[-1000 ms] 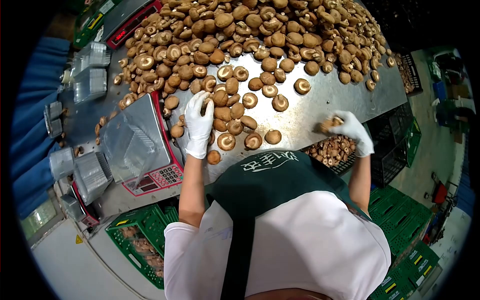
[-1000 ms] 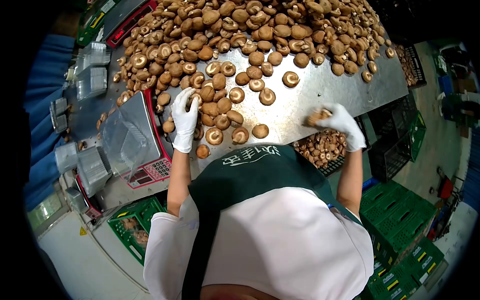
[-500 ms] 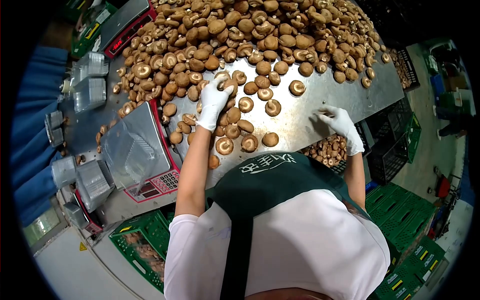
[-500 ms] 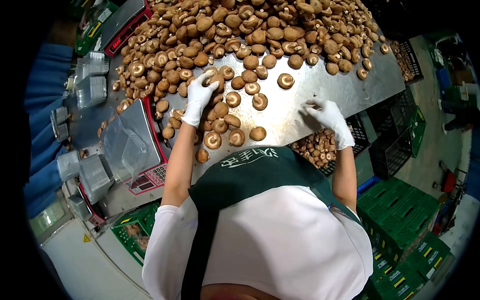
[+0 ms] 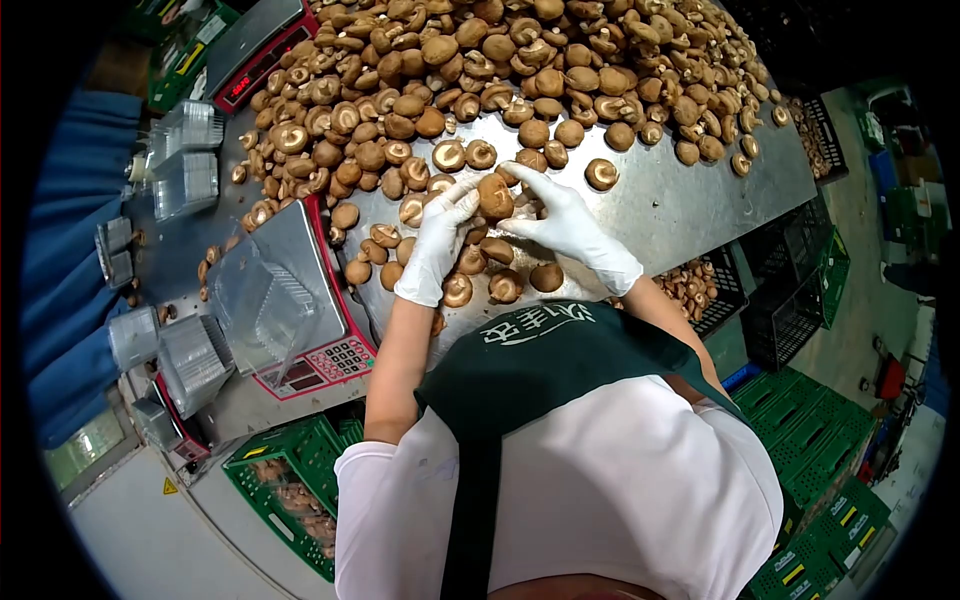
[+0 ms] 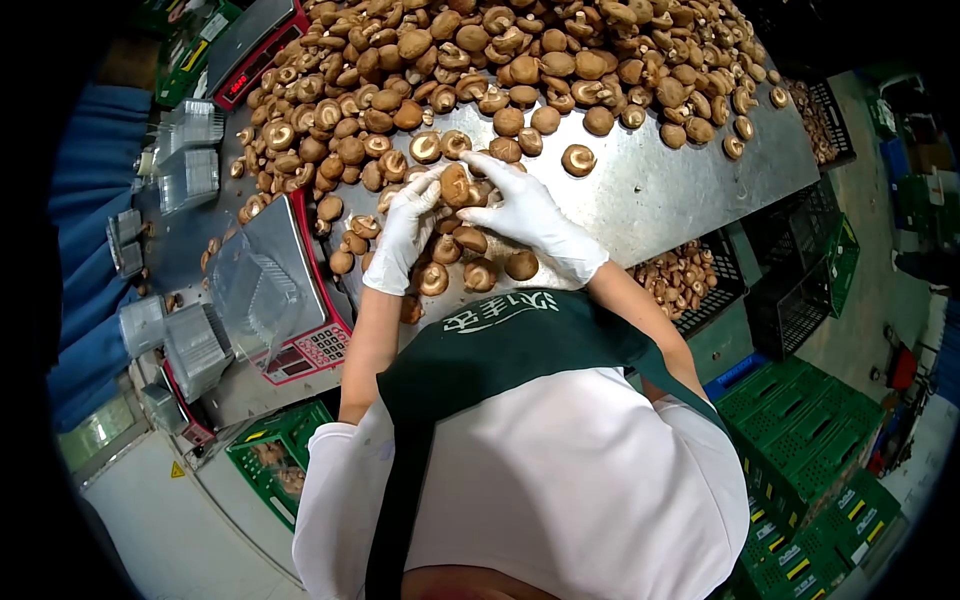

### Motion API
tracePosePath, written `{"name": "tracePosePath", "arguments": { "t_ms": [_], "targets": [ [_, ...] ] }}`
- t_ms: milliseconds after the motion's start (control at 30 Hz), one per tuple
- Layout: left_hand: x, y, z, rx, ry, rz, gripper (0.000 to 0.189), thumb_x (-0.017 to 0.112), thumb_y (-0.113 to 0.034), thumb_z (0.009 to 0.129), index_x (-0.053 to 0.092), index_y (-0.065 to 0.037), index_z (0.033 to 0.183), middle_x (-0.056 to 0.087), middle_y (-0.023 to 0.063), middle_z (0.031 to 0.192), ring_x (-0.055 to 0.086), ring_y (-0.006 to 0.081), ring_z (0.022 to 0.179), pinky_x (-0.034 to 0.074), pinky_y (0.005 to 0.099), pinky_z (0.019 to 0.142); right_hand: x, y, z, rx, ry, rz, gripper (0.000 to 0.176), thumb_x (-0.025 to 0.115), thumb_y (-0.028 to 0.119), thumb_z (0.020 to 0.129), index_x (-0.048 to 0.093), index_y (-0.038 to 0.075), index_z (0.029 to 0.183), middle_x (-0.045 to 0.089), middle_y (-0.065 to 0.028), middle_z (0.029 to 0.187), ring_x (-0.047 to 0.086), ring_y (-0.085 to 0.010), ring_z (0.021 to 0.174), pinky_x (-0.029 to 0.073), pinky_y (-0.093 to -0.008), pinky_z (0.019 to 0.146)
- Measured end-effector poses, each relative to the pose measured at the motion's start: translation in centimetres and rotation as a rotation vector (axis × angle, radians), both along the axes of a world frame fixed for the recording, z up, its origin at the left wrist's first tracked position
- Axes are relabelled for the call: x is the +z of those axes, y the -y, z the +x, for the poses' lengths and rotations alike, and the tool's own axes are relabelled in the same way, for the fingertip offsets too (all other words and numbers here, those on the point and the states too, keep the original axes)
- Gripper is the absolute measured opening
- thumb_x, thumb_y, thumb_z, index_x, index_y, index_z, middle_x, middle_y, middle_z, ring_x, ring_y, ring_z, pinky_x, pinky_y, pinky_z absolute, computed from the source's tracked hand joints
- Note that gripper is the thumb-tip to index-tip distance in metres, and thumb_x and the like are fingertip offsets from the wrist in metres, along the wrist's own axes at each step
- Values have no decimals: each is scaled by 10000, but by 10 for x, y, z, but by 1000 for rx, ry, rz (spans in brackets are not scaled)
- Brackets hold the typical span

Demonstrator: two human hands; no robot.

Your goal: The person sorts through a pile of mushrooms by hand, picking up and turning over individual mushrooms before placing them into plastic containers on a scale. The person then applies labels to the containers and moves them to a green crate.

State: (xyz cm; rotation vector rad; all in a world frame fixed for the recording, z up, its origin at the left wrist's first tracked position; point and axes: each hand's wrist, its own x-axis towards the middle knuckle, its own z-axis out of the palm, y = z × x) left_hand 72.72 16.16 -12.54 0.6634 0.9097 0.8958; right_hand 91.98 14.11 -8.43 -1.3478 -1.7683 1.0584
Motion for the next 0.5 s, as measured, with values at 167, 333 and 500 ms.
{"name": "tracePosePath", "arguments": {
  "t_ms": [167,333,500],
  "targets": [
    [-6,10,-3,-91,-310,143,356,550,-165,931,535,-7,1249,594,86,1186,597,156,973,485,253,819,-11,7,15,37,-40,-186,556,694,198,727,537,145,1257,668,-155,919,668,-221,814,525,-314,746],
    [5,14,-66,325,-506,239,250,555,-128,924,620,-2,1130,648,82,1072,603,140,964,462,251,865,3,33,114,57,577,-454,522,667,360,720,612,90,1163,678,-163,947,668,-278,835,521,-360,779],
    [-10,15,-91,271,-774,345,274,612,-104,866,617,15,1113,652,85,1053,606,147,936,473,255,832,8,65,177,105,874,-679,400,675,296,702,639,109,1054,669,-156,939,642,-321,872,505,-382,765]
  ]
}}
